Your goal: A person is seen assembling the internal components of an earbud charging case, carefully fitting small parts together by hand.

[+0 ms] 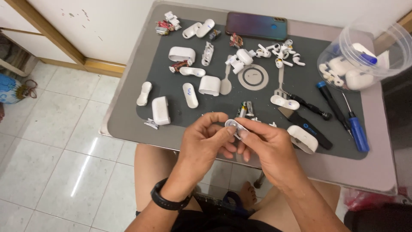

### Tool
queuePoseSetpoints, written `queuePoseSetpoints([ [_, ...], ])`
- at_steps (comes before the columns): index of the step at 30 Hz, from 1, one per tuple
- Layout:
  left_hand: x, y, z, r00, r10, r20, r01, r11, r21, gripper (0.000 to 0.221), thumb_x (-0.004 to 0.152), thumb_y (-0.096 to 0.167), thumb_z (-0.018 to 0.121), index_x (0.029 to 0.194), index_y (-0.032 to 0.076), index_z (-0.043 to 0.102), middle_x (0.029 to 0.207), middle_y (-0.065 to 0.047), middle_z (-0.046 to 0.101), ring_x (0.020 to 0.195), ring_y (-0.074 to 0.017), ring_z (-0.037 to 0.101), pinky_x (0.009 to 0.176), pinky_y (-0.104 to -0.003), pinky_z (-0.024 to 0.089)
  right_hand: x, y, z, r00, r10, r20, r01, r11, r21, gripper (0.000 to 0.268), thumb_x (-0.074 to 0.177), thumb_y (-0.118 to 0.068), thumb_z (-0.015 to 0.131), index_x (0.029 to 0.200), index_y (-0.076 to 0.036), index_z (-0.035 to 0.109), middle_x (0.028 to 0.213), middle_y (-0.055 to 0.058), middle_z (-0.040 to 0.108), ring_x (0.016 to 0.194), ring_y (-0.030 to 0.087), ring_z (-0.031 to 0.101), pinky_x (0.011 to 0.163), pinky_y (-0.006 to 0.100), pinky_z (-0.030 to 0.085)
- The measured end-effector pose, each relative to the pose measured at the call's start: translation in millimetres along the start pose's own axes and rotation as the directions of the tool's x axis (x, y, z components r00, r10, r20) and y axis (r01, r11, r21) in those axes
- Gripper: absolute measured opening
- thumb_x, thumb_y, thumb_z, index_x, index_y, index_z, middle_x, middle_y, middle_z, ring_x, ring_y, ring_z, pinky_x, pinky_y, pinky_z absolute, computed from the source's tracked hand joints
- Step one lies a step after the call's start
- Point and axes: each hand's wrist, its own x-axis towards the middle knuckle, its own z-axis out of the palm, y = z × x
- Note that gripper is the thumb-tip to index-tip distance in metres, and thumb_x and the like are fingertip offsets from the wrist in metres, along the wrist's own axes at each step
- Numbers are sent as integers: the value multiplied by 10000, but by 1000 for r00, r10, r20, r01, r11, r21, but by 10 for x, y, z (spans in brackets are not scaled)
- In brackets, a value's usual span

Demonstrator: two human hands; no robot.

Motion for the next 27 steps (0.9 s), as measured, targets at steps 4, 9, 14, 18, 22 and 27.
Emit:
queuePoseSetpoints([
  [4,15,-139,-1,999,-9,-52,12,999,42,137,913,60,715,1048,49,695,663,-38,655,562,-130,651,557,-266,604,-40,-126,59,976,207,-70,-214,971,-107,427,927,-63,639,1336,33,716,704,209,701,589,256,611,560,368,556],
  [9,-75,-104,75,984,129,-122,-99,969,228,137,926,90,681,1045,99,749,651,65,555,564,-45,496,518,-246,469,-84,-23,-5,997,73,-10,-73,973,-218,436,939,-91,593,1355,9,675,899,207,795,707,257,727,626,360,683],
  [14,-43,-135,103,974,99,-206,-64,983,169,342,900,119,689,1233,55,733,689,16,669,597,-69,570,570,-244,546,-12,32,-102,981,166,103,-164,986,-28,500,977,-129,539,1449,28,586,868,291,781,777,347,769,621,391,638],
  [18,-49,-162,121,966,158,-207,-137,984,114,272,914,67,691,1185,46,699,683,9,651,589,-63,545,572,-237,513,25,-48,-22,979,200,26,-201,979,39,516,961,-140,581,1431,73,596,855,295,763,729,346,754,564,377,607],
  [22,-35,-149,136,970,139,-199,-111,983,145,322,913,102,705,1231,54,694,778,-11,731,663,-75,630,642,-239,564,43,-89,-2,968,243,-59,-237,967,90,467,921,-85,634,1343,111,663,874,299,776,714,351,758,551,351,562],
  [27,-8,-110,141,979,82,-188,-62,992,109,321,907,104,713,1223,47,710,803,-29,765,689,-87,655,668,-249,590,60,-124,9,953,286,-104,-270,952,143,429,928,-74,613,1310,108,685,1013,316,771,712,381,746,583,359,586],
])
